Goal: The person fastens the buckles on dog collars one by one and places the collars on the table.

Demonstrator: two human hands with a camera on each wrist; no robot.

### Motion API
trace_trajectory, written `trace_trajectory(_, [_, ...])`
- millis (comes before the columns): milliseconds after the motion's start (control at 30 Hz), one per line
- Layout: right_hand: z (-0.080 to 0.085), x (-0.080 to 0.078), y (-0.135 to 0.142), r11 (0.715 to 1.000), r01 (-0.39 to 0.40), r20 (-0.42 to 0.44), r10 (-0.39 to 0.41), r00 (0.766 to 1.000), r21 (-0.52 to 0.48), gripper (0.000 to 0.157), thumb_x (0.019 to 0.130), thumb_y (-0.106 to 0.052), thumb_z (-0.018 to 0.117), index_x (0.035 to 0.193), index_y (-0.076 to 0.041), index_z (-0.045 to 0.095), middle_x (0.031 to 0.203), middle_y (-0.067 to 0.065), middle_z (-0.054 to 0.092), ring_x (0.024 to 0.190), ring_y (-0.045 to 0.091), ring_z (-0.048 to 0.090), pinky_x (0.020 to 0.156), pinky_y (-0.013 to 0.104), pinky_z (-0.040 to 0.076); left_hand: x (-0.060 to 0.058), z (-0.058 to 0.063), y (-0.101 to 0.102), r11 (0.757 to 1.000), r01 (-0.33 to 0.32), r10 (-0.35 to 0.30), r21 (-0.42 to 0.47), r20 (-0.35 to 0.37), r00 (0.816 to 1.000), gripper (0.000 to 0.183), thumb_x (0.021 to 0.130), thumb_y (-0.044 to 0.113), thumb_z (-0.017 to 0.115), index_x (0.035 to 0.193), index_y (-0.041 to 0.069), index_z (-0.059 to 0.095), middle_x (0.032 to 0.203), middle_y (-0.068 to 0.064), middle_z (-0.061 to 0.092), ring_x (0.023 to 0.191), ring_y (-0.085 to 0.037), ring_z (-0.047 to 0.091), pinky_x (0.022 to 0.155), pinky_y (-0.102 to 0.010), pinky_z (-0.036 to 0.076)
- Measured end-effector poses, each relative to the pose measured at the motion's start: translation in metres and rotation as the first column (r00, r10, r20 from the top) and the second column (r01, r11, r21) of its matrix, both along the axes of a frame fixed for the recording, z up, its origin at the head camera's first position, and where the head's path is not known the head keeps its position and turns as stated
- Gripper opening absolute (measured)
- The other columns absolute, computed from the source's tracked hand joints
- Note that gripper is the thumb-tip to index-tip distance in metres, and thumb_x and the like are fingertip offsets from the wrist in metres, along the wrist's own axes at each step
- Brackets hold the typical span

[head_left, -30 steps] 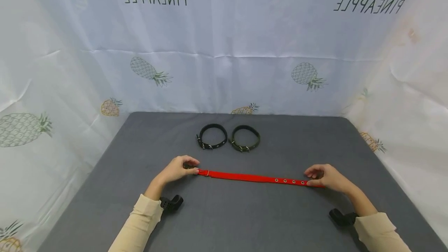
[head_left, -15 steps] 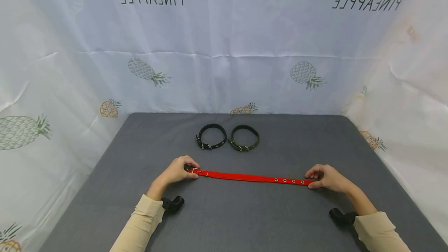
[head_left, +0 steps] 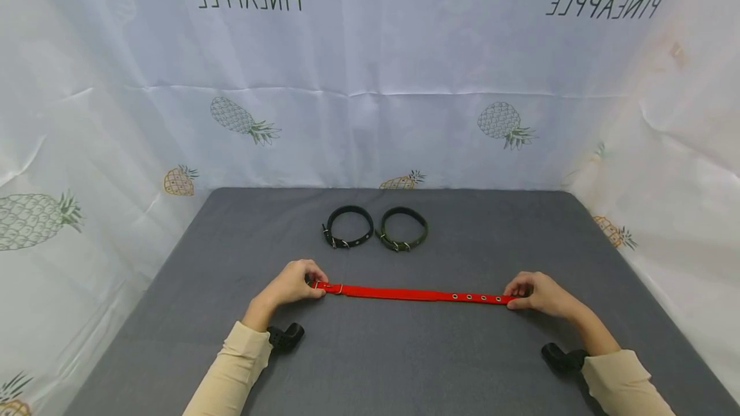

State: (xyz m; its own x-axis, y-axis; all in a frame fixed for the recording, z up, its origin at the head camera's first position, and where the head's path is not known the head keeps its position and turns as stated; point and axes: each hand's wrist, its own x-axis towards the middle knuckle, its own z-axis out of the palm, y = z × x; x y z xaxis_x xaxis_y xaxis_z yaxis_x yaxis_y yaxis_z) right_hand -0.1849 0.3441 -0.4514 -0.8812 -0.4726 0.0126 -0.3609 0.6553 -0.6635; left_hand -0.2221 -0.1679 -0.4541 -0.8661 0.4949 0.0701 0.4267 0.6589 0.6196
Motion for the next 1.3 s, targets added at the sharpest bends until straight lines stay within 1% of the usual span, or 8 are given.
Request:
trace_trajectory(233, [0.004,-0.001,0.000,1.000,-0.001,-0.017,0.001,1.000,-0.021,0.015,0.081,-0.013,0.076,0.090,-0.003,0.070,0.077,-0.003,0.061,0.065,-0.006,0.048,0.055,0.019,0.041,-0.001,0.005,-0.005,1.000,0.003,-0.002,0.010,-0.003,1.000,0.009,0.076,0.006,0.075,0.086,0.007,0.074,0.079,-0.004,0.066,0.071,-0.010,0.054,0.064,-0.017,0.043])
trace_trajectory(467, [0.010,-0.004,-0.001,0.999,-0.023,-0.029,0.022,0.999,-0.048,0.012,0.083,-0.008,0.074,0.092,-0.002,0.069,0.079,0.003,0.062,0.067,-0.005,0.050,0.056,0.019,0.044,-0.002,0.011,-0.009,1.000,-0.018,0.018,0.023,0.007,1.000,0.009,0.079,0.008,0.075,0.088,0.007,0.074,0.081,-0.004,0.067,0.072,-0.010,0.054,0.065,-0.018,0.044])
trace_trajectory(633, [0.015,-0.006,-0.003,0.999,-0.001,-0.005,0.001,1.000,-0.035,0.012,0.084,-0.010,0.073,0.093,-0.003,0.070,0.083,0.005,0.067,0.070,-0.006,0.051,0.059,0.019,0.046,-0.003,0.016,-0.013,0.999,-0.038,0.038,0.032,0.021,0.999,0.009,0.080,0.008,0.074,0.089,0.007,0.074,0.082,-0.004,0.067,0.074,-0.009,0.054,0.066,-0.019,0.044])
trace_trajectory(867, [0.025,-0.010,-0.007,0.999,0.026,0.042,-0.025,0.999,-0.024,0.018,0.088,-0.014,0.070,0.098,0.001,0.069,0.086,0.003,0.072,0.070,-0.002,0.058,0.062,0.018,0.048,-0.004,0.028,-0.017,0.995,-0.083,0.077,0.056,0.091,0.993,0.012,0.083,0.010,0.071,0.095,0.007,0.073,0.088,-0.006,0.071,0.077,-0.008,0.055,0.066,-0.020,0.044])
trace_trajectory(1000, [0.030,-0.010,-0.007,0.998,0.019,0.020,-0.018,1.000,-0.053,0.015,0.088,-0.010,0.069,0.098,0.001,0.069,0.084,0.005,0.073,0.071,0.002,0.063,0.062,0.019,0.050,-0.004,0.035,-0.020,0.992,-0.101,0.091,0.075,0.119,0.989,0.013,0.086,0.010,0.068,0.098,0.007,0.073,0.093,-0.009,0.072,0.078,-0.010,0.056,0.068,-0.021,0.045])
trace_trajectory(1100, [0.036,-0.009,-0.009,0.997,0.042,0.004,-0.041,0.999,-0.071,0.014,0.088,-0.010,0.068,0.098,0.001,0.070,0.085,0.003,0.073,0.073,0.003,0.065,0.063,0.020,0.052,-0.004,0.039,-0.022,0.990,-0.101,0.090,0.097,0.120,0.989,0.016,0.088,0.010,0.066,0.101,0.005,0.073,0.097,-0.011,0.072,0.079,-0.009,0.059,0.070,-0.022,0.048])
trace_trajectory(1200, [0.043,-0.008,-0.011,0.994,0.072,-0.019,-0.074,0.997,-0.080,0.015,0.088,-0.010,0.068,0.099,0.000,0.071,0.086,-0.005,0.072,0.075,0.002,0.065,0.065,0.021,0.053,-0.005,0.041,-0.024,0.986,-0.114,0.098,0.122,0.127,0.987,0.018,0.090,0.011,0.064,0.104,0.004,0.072,0.100,-0.013,0.072,0.081,-0.010,0.061,0.072,-0.022,0.050])
trace_trajectory(1300, [0.048,-0.007,-0.014,0.991,0.096,-0.045,-0.100,0.994,-0.095,0.015,0.088,-0.009,0.068,0.098,0.002,0.072,0.084,-0.014,0.070,0.074,0.001,0.064,0.065,0.022,0.053,-0.005,0.045,-0.024,0.981,-0.128,0.109,0.145,0.135,0.985,0.019,0.092,0.015,0.063,0.105,0.005,0.072,0.103,-0.016,0.071,0.084,-0.016,0.064,0.075,-0.024,0.051])
